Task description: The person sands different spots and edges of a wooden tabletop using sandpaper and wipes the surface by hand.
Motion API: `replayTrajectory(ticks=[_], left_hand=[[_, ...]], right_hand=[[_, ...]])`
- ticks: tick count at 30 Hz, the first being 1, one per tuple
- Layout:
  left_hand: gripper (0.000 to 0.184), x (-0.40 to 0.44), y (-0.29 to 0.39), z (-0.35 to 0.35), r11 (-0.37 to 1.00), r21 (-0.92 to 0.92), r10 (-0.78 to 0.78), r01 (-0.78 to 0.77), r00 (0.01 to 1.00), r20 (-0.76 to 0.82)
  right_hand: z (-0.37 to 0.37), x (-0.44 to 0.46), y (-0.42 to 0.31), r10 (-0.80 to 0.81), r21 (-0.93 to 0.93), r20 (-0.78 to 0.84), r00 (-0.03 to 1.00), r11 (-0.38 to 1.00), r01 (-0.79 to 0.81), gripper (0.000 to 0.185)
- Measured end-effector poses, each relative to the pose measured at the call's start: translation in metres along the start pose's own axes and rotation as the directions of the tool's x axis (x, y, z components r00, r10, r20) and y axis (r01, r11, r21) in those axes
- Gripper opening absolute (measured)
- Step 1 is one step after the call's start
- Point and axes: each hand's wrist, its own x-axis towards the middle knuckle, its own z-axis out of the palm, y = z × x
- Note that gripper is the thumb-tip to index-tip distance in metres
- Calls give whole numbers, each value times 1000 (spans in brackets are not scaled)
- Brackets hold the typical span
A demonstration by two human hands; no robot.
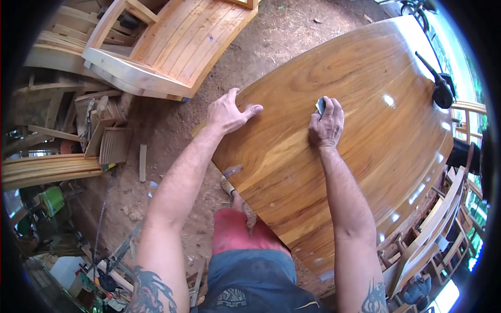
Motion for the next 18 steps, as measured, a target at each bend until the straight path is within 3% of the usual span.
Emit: replayTrajectory(ticks=[3,6,12,15,18], left_hand=[[102,11,-9,0,1000,8,-20,19,998,67],[93,14,-18,9,998,-65,-11,8,999,-37],[84,15,-18,8,969,-245,-19,15,1000,-12],[87,7,-21,12,996,-14,87,-89,991,-103],[90,0,-21,7,986,-3,169,-169,983,-69]], right_hand=[[0,-1,0,6,-24,6,1000,1000,-5,57],[0,0,-1,16,-32,11,1000,999,-15,57],[0,-1,0,5,-24,-1,1000,1000,-5,59],[0,-1,0,31,-33,25,999,999,-30,60],[1,-1,0,27,-42,19,999,999,-26,60]])
